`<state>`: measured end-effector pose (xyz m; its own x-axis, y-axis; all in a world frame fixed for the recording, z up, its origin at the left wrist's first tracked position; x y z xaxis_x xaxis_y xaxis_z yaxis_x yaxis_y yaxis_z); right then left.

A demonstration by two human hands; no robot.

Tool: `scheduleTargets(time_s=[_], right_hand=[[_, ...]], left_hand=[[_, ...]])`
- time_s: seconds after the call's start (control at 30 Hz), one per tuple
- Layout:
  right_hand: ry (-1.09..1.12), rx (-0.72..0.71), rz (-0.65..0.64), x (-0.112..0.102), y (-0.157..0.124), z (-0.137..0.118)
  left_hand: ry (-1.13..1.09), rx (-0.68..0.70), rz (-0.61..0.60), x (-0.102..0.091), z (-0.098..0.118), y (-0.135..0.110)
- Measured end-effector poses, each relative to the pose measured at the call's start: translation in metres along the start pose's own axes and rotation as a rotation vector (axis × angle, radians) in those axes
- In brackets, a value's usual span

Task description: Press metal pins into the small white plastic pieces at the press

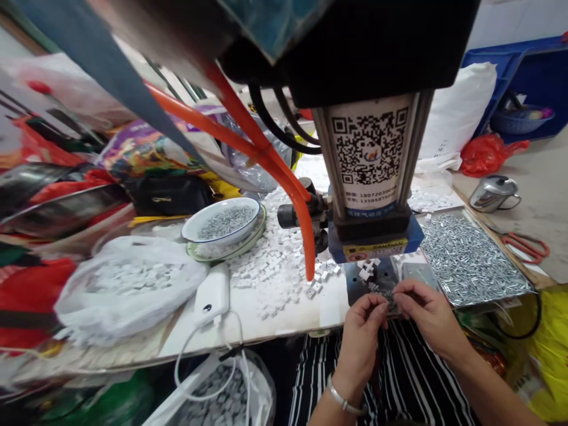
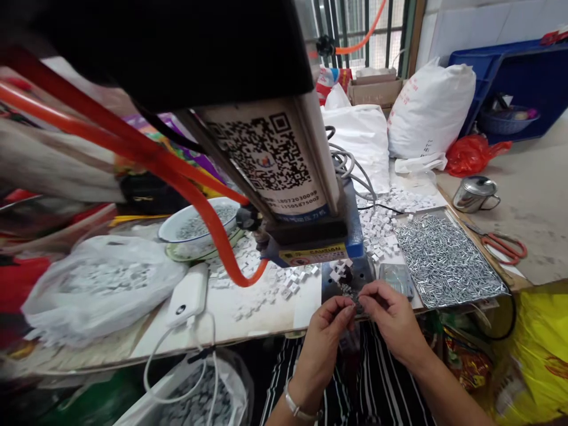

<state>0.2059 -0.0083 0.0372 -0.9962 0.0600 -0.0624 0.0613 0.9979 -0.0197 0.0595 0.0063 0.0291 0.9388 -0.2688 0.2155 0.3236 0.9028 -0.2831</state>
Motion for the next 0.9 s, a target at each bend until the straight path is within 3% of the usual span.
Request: scheduleTargets(time_s=[0.27,0.5,0.63,0.77,0.9], right_hand=[[0.052,0.001,0.035,0.009,0.002,-0.003],[-0.051,-0.044,0.036,0.011,0.002,0.001],[-0.137,-0.126,-0.002,0.014,0.003,-0.001],[-0.222,-0.297,-0.104,0.02,0.0,-0.012],[-0.27,-0.341,-0.165,0.019,-0.003,-0.014]], left_hand=[[-0.104,-0.017,-0.004,-0.002,-0.011,0.001],[-0.145,-0.013,-0.016,-0.005,-0.015,0.001],[-0.153,0.008,-0.007,-0.006,-0.015,0.002],[-0.206,0.011,-0.04,-0.004,-0.013,0.002],[0.026,0.082,-0.094,-0.012,-0.005,0.002]])
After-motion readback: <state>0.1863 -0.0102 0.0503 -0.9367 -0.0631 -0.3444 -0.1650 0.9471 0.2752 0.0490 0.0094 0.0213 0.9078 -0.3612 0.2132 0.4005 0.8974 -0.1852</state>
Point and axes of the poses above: each hand's wrist, its own y-axis towards the middle knuckle, its own x-axis out of the palm, z = x × y, the point moved 6 cm from there along y, towards the middle knuckle, and after that the axes turned 6 degrees about -z, right-handed, at the moved point
